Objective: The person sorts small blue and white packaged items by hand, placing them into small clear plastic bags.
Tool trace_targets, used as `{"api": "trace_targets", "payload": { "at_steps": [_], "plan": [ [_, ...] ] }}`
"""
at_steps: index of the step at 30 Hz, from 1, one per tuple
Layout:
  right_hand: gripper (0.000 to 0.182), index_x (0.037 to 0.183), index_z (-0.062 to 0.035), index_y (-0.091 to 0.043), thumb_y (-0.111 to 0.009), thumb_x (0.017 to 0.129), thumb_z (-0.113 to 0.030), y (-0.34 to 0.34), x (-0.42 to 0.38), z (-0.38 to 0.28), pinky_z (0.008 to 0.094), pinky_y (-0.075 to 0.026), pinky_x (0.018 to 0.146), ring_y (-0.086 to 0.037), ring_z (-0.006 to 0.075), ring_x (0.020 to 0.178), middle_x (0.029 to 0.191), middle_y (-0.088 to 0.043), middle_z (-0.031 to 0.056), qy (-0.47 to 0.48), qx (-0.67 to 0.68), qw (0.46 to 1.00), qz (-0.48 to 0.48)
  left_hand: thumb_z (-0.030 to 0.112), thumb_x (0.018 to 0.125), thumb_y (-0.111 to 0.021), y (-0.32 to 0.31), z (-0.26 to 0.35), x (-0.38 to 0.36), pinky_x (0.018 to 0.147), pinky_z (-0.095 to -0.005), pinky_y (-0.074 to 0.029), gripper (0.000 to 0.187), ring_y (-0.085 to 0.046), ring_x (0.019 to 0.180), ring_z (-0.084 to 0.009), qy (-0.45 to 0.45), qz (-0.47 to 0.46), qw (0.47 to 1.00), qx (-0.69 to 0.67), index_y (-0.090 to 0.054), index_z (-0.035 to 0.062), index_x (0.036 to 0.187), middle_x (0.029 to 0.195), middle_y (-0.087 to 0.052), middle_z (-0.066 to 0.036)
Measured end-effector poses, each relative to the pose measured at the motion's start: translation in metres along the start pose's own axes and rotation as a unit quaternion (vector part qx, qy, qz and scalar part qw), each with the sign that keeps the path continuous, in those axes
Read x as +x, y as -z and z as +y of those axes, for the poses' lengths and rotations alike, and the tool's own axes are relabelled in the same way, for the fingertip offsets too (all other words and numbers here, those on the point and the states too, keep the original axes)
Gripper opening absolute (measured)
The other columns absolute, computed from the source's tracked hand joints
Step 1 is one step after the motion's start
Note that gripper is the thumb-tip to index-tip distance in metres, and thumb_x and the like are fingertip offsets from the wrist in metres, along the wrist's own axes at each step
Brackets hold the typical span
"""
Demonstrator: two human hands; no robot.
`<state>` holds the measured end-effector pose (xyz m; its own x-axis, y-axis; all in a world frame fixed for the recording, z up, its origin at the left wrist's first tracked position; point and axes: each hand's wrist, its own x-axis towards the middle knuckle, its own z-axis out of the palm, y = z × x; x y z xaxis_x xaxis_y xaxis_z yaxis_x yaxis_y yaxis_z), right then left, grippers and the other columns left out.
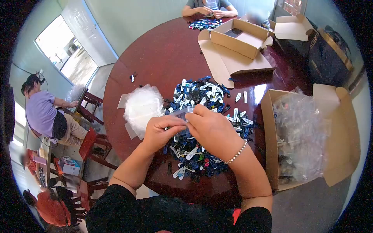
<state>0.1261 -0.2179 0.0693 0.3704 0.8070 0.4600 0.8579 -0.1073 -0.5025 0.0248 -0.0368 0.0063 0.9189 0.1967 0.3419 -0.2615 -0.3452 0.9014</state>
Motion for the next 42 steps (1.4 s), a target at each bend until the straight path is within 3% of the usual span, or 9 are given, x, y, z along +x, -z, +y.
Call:
{"api": "trace_targets", "payload": {
  "at_steps": [4, 9, 16, 19, 23, 25, 27, 30, 42],
  "plan": [
    [0.018, 0.099, -0.0020, -0.067, -0.069, 0.081, -0.005, -0.001, -0.003, -0.002, 0.0360, -0.053, 0.065, -0.064, 0.0296, 0.076, 0.087, -0.061, 0.0112, -0.004, -0.027, 0.998, -0.050, -0.003, 0.081, -0.070, -0.001, 0.006, 0.000, 0.076, -0.0281, -0.051, 0.012, -0.066, 0.083, -0.0169, -0.041, 0.007, 0.999, 0.019, -0.074, 0.0006, 0.091, 0.089, -0.072, -0.009],
    [0.016, 0.096, -0.0026, -0.066, -0.068, 0.081, -0.005, 0.006, 0.001, -0.005, 0.0369, -0.052, 0.063, -0.062, 0.0295, 0.073, 0.087, -0.059, 0.0107, 0.046, 0.029, 0.997, 0.059, -0.001, 0.081, -0.072, -0.001, 0.005, -0.003, 0.077, -0.0291, -0.052, 0.012, -0.067, 0.084, -0.0184, -0.037, 0.003, 0.999, 0.027, -0.074, 0.0012, 0.092, 0.090, -0.073, -0.010],
    [0.014, 0.093, -0.0036, -0.065, -0.069, 0.079, -0.003, 0.012, -0.003, -0.015, 0.0354, -0.051, 0.061, -0.062, 0.0289, 0.072, 0.085, -0.059, 0.0104, 0.042, -0.045, 0.998, 0.013, 0.000, 0.080, -0.073, -0.005, 0.010, -0.003, 0.079, -0.0313, -0.053, 0.009, -0.068, 0.085, -0.0215, -0.127, 0.056, 0.987, 0.082, -0.073, 0.0010, 0.088, 0.089, -0.073, -0.010],
    [0.015, 0.091, -0.0025, -0.065, -0.069, 0.077, 0.000, 0.015, -0.001, -0.028, 0.0339, -0.050, 0.061, -0.061, 0.0276, 0.070, 0.084, -0.059, 0.0104, 0.057, -0.053, 0.995, 0.056, -0.001, 0.079, -0.071, -0.005, 0.010, -0.002, 0.080, -0.0324, -0.054, 0.019, -0.069, 0.089, -0.0231, -0.156, 0.083, 0.979, 0.099, -0.071, 0.0009, 0.097, 0.096, -0.072, -0.012],
    [0.017, 0.092, -0.0016, -0.066, -0.070, 0.076, 0.001, 0.009, 0.001, -0.034, 0.0333, -0.050, 0.060, -0.061, 0.0275, 0.069, 0.084, -0.059, 0.0109, 0.088, -0.016, 0.994, 0.063, 0.003, 0.087, -0.056, -0.001, 0.016, -0.002, 0.099, -0.0377, -0.044, 0.051, -0.057, 0.117, -0.0309, -0.095, -0.074, 0.989, 0.083, -0.048, 0.0053, 0.138, 0.129, -0.057, -0.018],
    [0.017, 0.092, -0.0015, -0.066, -0.070, 0.076, 0.002, 0.008, 0.002, -0.036, 0.0331, -0.050, 0.060, -0.061, 0.0269, 0.070, 0.084, -0.059, 0.0108, 0.089, -0.024, 0.994, 0.061, 0.005, 0.093, -0.051, -0.004, 0.014, 0.000, 0.100, -0.0374, -0.043, 0.048, -0.057, 0.118, -0.0313, -0.076, -0.102, 0.991, 0.041, -0.044, 0.0054, 0.140, 0.128, -0.057, -0.019],
    [0.017, 0.092, -0.0014, -0.066, -0.070, 0.076, 0.002, 0.007, 0.001, -0.035, 0.0327, -0.050, 0.060, -0.061, 0.0265, 0.069, 0.084, -0.059, 0.0108, 0.088, -0.023, 0.995, 0.049, 0.008, 0.097, -0.049, -0.001, 0.012, -0.001, 0.098, -0.0357, -0.045, 0.038, -0.058, 0.115, -0.0296, -0.012, -0.106, 0.994, 0.022, -0.051, 0.0042, 0.134, 0.124, -0.060, -0.018],
    [0.015, 0.091, -0.0022, -0.066, -0.070, 0.076, 0.001, 0.008, 0.000, -0.035, 0.0331, -0.050, 0.060, -0.061, 0.0266, 0.067, 0.084, -0.059, 0.0104, 0.062, -0.062, 0.996, 0.035, 0.014, 0.097, -0.053, 0.003, 0.002, -0.001, 0.092, -0.0344, -0.049, 0.024, -0.064, 0.106, -0.0277, -0.083, -0.011, 0.993, 0.083, -0.065, 0.0010, 0.113, 0.113, -0.067, -0.014],
    [0.019, 0.098, -0.0029, -0.069, -0.069, 0.079, -0.002, 0.011, -0.004, -0.023, 0.0336, -0.051, 0.062, -0.063, 0.0271, 0.070, 0.084, -0.060, 0.0095, 0.025, -0.086, 0.993, -0.073, 0.010, 0.088, -0.064, 0.007, -0.009, 0.003, 0.090, -0.0369, -0.052, 0.016, -0.066, 0.101, -0.0287, -0.122, 0.103, 0.961, 0.227, -0.070, -0.0007, 0.098, 0.100, -0.071, -0.013]
  ]
}}
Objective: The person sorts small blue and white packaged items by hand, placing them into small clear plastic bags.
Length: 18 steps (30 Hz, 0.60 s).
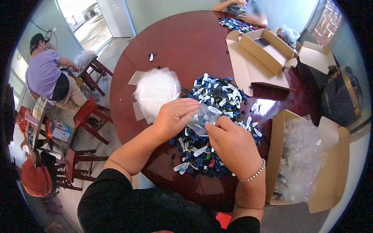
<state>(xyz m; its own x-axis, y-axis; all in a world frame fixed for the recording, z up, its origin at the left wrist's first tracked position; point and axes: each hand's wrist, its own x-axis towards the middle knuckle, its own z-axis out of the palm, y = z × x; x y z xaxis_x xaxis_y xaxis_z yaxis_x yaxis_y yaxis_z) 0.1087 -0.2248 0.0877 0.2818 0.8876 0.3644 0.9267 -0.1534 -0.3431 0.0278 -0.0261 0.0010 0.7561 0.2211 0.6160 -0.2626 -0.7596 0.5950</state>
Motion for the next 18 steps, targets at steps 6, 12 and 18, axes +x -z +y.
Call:
{"api": "trace_targets", "payload": {
  "at_steps": [6, 12, 18],
  "plan": [
    [0.015, 0.094, -0.0023, -0.070, -0.070, 0.079, -0.003, -0.001, 0.001, -0.001, 0.0333, -0.051, 0.061, -0.063, 0.0262, 0.067, 0.082, -0.061, 0.0094, 0.005, 0.013, 0.999, 0.038, 0.006, 0.084, -0.065, -0.007, 0.001, -0.005, 0.091, -0.0375, -0.052, 0.017, -0.065, 0.104, -0.0292, -0.026, -0.022, 0.998, 0.043, -0.070, 0.0009, 0.099, 0.105, -0.070, -0.012],
    [0.016, 0.094, -0.0012, -0.069, -0.072, 0.078, -0.003, -0.020, 0.007, 0.002, 0.0327, -0.051, 0.061, -0.063, 0.0261, 0.067, 0.083, -0.063, 0.0094, 0.024, 0.030, 0.997, 0.064, 0.008, 0.081, -0.066, -0.013, 0.005, -0.010, 0.090, -0.0381, -0.052, 0.021, -0.064, 0.104, -0.0290, -0.050, -0.065, 0.996, 0.028, -0.068, 0.0027, 0.101, 0.105, -0.069, -0.012],
    [0.020, 0.093, -0.0009, -0.069, -0.075, 0.075, -0.003, -0.022, 0.011, 0.003, 0.0322, -0.054, 0.065, -0.065, 0.0228, 0.072, 0.087, -0.066, 0.0109, -0.045, 0.075, 0.991, 0.100, 0.004, 0.080, -0.065, -0.011, 0.004, -0.008, 0.088, -0.0386, -0.052, 0.025, -0.065, 0.101, -0.0308, -0.030, -0.087, 0.996, -0.008, -0.068, 0.0046, 0.105, 0.104, -0.069, -0.012]
  ]
}}
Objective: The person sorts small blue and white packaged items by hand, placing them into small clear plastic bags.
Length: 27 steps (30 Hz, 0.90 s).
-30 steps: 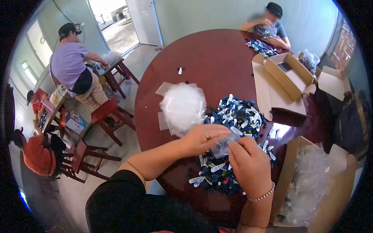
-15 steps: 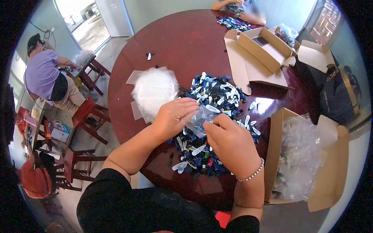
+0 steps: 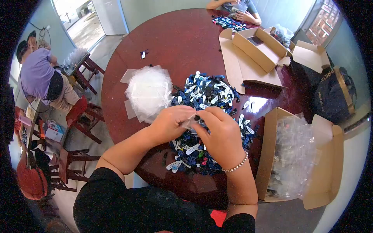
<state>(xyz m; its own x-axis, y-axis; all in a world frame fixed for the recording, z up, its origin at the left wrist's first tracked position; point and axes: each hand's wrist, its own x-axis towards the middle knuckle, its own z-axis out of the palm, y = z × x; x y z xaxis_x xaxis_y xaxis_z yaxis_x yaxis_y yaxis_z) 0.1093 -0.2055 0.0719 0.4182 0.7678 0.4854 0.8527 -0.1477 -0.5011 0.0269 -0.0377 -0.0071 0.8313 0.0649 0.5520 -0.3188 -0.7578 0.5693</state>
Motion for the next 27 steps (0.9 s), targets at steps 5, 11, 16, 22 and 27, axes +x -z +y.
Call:
{"api": "trace_targets", "payload": {
  "at_steps": [5, 11, 16, 22, 27],
  "plan": [
    [0.021, 0.094, 0.0015, -0.067, -0.075, 0.075, -0.003, 0.004, 0.002, 0.008, 0.0300, -0.054, 0.068, -0.067, 0.0235, 0.075, 0.097, -0.068, 0.0127, 0.064, 0.053, 0.995, 0.064, 0.005, 0.083, -0.064, 0.007, 0.004, 0.003, 0.086, -0.0367, -0.053, 0.023, -0.066, 0.098, -0.0302, 0.045, -0.042, 0.994, -0.091, -0.068, 0.0026, 0.105, 0.103, -0.069, -0.013],
    [0.019, 0.091, -0.0023, -0.069, -0.076, 0.074, -0.008, 0.029, 0.006, 0.003, 0.0433, -0.048, 0.090, -0.066, 0.0258, 0.084, 0.090, -0.068, 0.0101, 0.135, 0.005, 0.991, -0.025, 0.012, 0.086, -0.065, 0.010, 0.002, 0.004, 0.082, -0.0300, -0.052, 0.022, -0.068, 0.092, -0.0186, 0.192, -0.056, 0.957, -0.211, -0.069, 0.0019, 0.106, 0.102, -0.071, -0.010],
    [0.013, 0.089, -0.0067, -0.067, -0.073, 0.078, -0.010, 0.020, 0.004, 0.010, 0.0473, -0.041, 0.100, -0.063, 0.0249, 0.087, 0.088, -0.066, 0.0061, 0.135, -0.079, 0.987, -0.027, 0.010, 0.086, -0.067, 0.014, 0.006, 0.007, 0.081, -0.0285, -0.052, 0.026, -0.067, 0.089, -0.0171, 0.166, -0.054, 0.966, -0.192, -0.069, 0.0045, 0.111, 0.105, -0.070, -0.010],
    [0.011, 0.091, -0.0065, -0.065, -0.065, 0.080, -0.005, 0.021, 0.003, 0.003, 0.0485, -0.040, 0.101, -0.065, 0.0236, 0.084, 0.084, -0.067, 0.0057, 0.095, -0.093, 0.989, -0.061, 0.013, 0.078, -0.076, 0.008, -0.002, 0.005, 0.072, -0.0310, -0.051, 0.043, -0.066, 0.082, -0.0217, 0.060, -0.023, 0.986, -0.156, -0.065, 0.0095, 0.119, 0.097, -0.068, -0.011],
    [0.012, 0.090, -0.0050, -0.063, -0.062, 0.079, -0.001, 0.022, -0.001, 0.006, 0.0488, -0.041, 0.101, -0.066, 0.0245, 0.089, 0.089, -0.069, 0.0074, 0.122, -0.088, 0.986, -0.074, 0.011, 0.076, -0.076, 0.020, 0.003, 0.007, 0.077, -0.0311, -0.051, 0.046, -0.064, 0.088, -0.0210, 0.162, -0.081, 0.968, -0.172, -0.064, 0.0084, 0.121, 0.103, -0.067, -0.012]
  ]
}}
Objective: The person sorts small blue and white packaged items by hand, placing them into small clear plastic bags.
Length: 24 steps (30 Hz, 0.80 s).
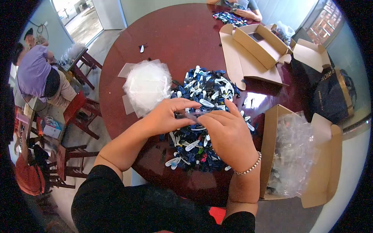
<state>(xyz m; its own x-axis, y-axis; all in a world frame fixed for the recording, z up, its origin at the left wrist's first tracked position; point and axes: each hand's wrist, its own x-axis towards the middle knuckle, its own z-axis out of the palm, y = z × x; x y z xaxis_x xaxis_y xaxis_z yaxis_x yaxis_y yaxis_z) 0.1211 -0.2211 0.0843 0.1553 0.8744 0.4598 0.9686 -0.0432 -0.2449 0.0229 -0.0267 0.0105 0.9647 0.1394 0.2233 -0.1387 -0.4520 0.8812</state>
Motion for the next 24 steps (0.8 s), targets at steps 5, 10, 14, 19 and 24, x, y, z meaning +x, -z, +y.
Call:
{"api": "trace_targets", "payload": {
  "at_steps": [5, 10, 14, 19, 24],
  "plan": [
    [0.012, 0.088, -0.0040, -0.064, -0.060, 0.078, 0.003, 0.002, 0.003, -0.009, 0.0493, -0.040, 0.102, -0.064, 0.0289, 0.106, 0.109, -0.068, 0.0124, 0.003, 0.050, 0.998, -0.035, 0.011, 0.076, -0.077, 0.002, -0.006, 0.000, 0.087, -0.0317, -0.050, 0.048, -0.064, 0.101, -0.0209, -0.033, -0.020, 0.998, 0.040, -0.064, 0.0066, 0.122, 0.114, -0.067, -0.012],
    [0.014, 0.084, -0.0038, -0.064, -0.061, 0.075, 0.005, -0.002, 0.006, -0.014, 0.0478, -0.040, 0.102, -0.062, 0.0302, 0.112, 0.116, -0.066, 0.0124, 0.014, 0.078, 0.996, -0.049, 0.010, 0.073, -0.078, 0.013, 0.013, -0.002, 0.093, -0.0315, -0.047, 0.060, -0.062, 0.107, -0.0190, -0.029, -0.113, 0.989, -0.093, -0.058, 0.0049, 0.129, 0.119, -0.065, -0.012],
    [0.013, 0.076, -0.0030, -0.063, -0.061, 0.069, 0.007, -0.006, 0.007, -0.016, 0.0468, -0.041, 0.102, -0.062, 0.0299, 0.110, 0.113, -0.067, 0.0116, 0.044, 0.072, 0.995, -0.045, 0.006, 0.072, -0.077, 0.013, 0.014, -0.001, 0.093, -0.0308, -0.047, 0.063, -0.061, 0.107, -0.0166, -0.048, -0.113, 0.983, -0.137, -0.056, 0.0034, 0.131, 0.119, -0.065, -0.010],
    [0.015, 0.079, -0.0019, -0.062, -0.060, 0.070, 0.010, -0.007, 0.009, -0.015, 0.0445, -0.043, 0.099, -0.063, 0.0321, 0.109, 0.112, -0.066, 0.0136, 0.055, 0.074, 0.995, -0.048, 0.003, 0.072, -0.077, 0.015, 0.004, 0.000, 0.090, -0.0294, -0.047, 0.057, -0.060, 0.105, -0.0146, -0.024, -0.157, 0.979, -0.127, -0.059, 0.0032, 0.126, 0.116, -0.066, -0.007],
    [0.020, 0.093, 0.0001, -0.063, -0.064, 0.075, 0.010, -0.018, 0.014, -0.018, 0.0369, -0.050, 0.088, -0.063, 0.0336, 0.103, 0.111, -0.064, 0.0187, 0.030, 0.069, 0.990, 0.117, 0.013, 0.078, -0.077, 0.019, -0.001, 0.005, 0.076, -0.0249, -0.049, 0.031, -0.061, 0.087, -0.0087, 0.049, -0.050, 0.990, -0.126, -0.067, 0.0041, 0.107, 0.094, -0.069, -0.004]
  ]
}}
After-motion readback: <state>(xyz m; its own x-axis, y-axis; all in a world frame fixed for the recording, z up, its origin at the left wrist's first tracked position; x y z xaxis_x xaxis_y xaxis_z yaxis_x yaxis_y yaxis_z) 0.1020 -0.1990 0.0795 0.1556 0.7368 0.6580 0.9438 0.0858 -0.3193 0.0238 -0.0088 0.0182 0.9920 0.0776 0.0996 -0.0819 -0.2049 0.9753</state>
